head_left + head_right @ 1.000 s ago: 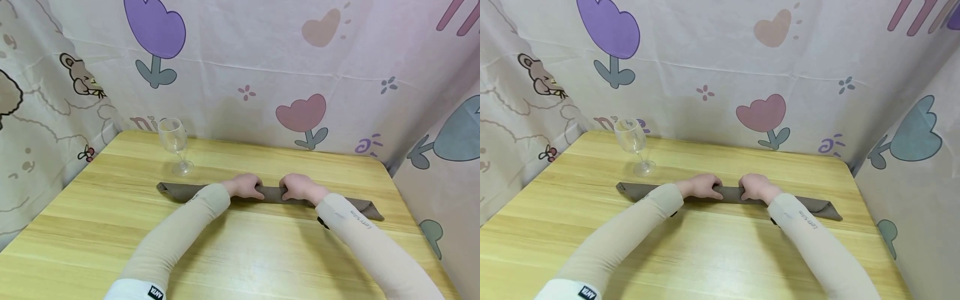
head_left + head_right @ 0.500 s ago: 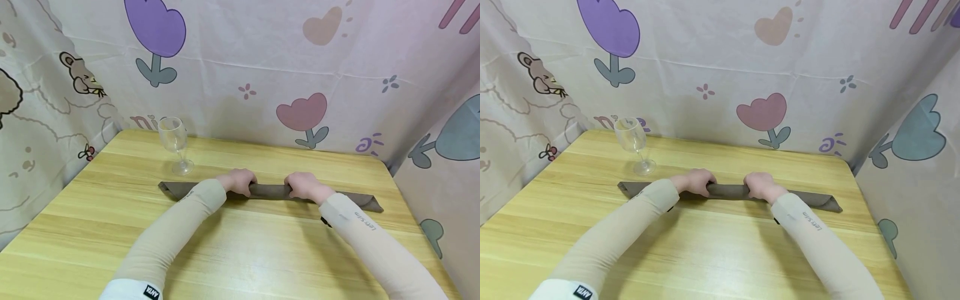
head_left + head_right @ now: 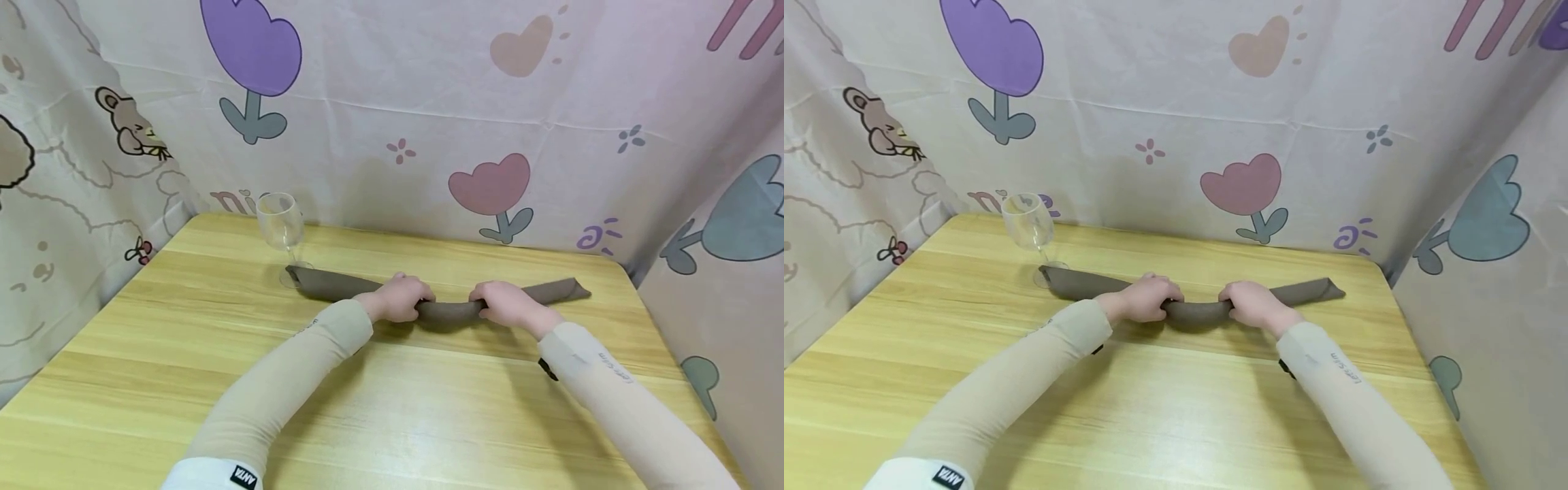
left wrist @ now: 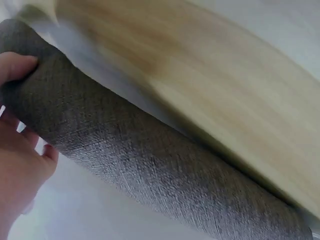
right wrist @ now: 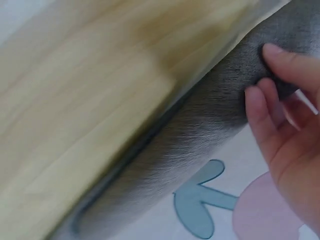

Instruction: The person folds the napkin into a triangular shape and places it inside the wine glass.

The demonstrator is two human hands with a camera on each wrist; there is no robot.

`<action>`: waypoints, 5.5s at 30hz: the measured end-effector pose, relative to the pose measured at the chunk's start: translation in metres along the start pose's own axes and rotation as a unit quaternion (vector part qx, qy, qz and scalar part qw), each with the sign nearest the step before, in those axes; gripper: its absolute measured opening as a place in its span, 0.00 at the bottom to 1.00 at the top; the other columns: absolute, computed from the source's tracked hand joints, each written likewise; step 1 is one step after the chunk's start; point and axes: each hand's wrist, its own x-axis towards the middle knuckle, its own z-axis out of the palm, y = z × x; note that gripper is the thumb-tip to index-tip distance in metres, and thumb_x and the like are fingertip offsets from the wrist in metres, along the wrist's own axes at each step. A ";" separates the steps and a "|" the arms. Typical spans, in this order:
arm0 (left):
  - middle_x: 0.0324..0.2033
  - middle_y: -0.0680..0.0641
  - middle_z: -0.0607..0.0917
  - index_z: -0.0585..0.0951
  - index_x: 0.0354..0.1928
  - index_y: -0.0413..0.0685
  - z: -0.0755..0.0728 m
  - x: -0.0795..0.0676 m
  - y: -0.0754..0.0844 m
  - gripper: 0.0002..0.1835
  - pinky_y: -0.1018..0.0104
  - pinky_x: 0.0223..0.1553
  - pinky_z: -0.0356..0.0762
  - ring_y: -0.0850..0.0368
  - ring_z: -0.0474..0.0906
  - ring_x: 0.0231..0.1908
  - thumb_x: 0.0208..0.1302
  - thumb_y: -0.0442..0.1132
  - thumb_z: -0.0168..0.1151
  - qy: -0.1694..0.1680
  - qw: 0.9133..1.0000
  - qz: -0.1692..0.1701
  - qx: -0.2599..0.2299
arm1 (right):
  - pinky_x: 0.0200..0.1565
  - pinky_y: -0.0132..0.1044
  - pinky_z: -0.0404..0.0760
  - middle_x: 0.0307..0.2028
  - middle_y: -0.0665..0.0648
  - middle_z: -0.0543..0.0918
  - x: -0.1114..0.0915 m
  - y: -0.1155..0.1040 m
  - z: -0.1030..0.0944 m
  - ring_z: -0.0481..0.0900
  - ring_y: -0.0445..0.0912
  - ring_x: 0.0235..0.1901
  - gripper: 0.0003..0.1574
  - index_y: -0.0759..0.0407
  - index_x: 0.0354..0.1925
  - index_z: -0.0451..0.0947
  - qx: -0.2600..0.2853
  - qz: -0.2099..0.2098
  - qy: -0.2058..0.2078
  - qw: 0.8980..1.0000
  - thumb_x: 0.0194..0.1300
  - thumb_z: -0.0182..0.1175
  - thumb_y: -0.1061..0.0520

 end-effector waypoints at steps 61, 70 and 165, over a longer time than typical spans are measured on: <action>0.51 0.49 0.73 0.76 0.55 0.50 0.025 0.003 0.024 0.22 0.67 0.54 0.70 0.56 0.70 0.50 0.63 0.52 0.58 0.001 0.999 0.054 0.000 | 0.48 0.44 0.78 0.46 0.59 0.80 0.011 0.000 0.015 0.76 0.52 0.47 0.31 0.65 0.53 0.73 -0.097 -0.035 0.067 0.992 0.47 0.65 0.69; 0.54 0.47 0.74 0.77 0.54 0.48 0.016 -0.001 0.022 0.17 0.67 0.58 0.67 0.54 0.70 0.54 0.65 0.42 0.58 -0.058 0.990 0.126 -0.010 | 0.58 0.60 0.66 0.66 0.65 0.63 0.014 0.000 0.012 0.63 0.61 0.63 0.56 0.58 0.68 0.58 -0.080 -0.040 0.052 0.995 0.40 0.66 0.70; 0.43 0.48 0.82 0.78 0.46 0.47 0.012 0.009 -0.018 0.15 0.61 0.49 0.73 0.54 0.75 0.44 0.61 0.46 0.62 0.033 0.990 -0.124 -0.056 | 0.60 0.54 0.66 0.59 0.65 0.72 0.024 -0.018 0.001 0.69 0.59 0.59 0.51 0.66 0.63 0.63 -0.012 0.050 -0.022 0.998 0.50 0.70 0.43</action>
